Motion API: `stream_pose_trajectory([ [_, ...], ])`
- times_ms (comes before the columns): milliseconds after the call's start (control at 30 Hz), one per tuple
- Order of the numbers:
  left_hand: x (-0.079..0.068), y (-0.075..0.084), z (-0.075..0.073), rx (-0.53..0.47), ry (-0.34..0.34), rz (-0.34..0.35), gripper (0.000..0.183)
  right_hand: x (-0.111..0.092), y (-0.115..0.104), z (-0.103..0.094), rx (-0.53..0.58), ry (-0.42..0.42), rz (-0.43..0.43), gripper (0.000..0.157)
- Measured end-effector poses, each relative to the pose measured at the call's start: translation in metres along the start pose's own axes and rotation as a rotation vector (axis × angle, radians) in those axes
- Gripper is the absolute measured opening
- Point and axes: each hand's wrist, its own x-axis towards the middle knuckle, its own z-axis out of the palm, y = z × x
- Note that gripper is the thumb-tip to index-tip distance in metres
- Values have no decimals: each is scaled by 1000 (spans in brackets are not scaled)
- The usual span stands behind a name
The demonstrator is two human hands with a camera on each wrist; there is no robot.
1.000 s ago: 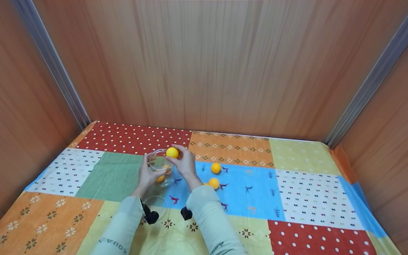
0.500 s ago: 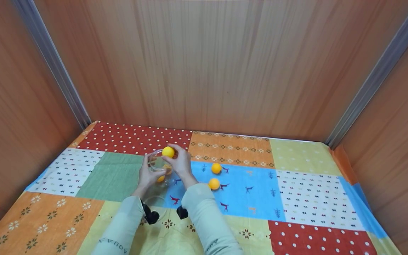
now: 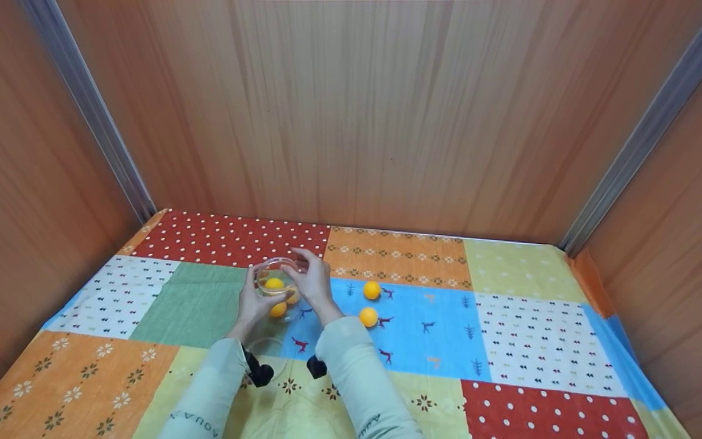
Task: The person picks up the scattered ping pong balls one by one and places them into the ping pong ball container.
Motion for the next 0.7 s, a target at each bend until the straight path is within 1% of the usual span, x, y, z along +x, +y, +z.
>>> stream_pose_trajectory([
  [67, 0, 0, 0, -8, -3, 2, 71, -1, -1, -2, -13, 1, 1, 42],
  [200, 0, 0, -1, 2, -3, 3, 72, -5, -1, -6, -43, 6, 40, 41],
  [267, 0, 1, -1, 7, -4, 5, 72, -7, 0, -9, -48, 5, 41, 41],
  [500, 0, 1, -1, 21, -6, -4, 72, -14, 6, -23, -48, 5, -2, 42],
  [700, 0, 0, -2, 5, -20, -12, 72, -19, 13, -35, -66, 24, 9, 41],
])
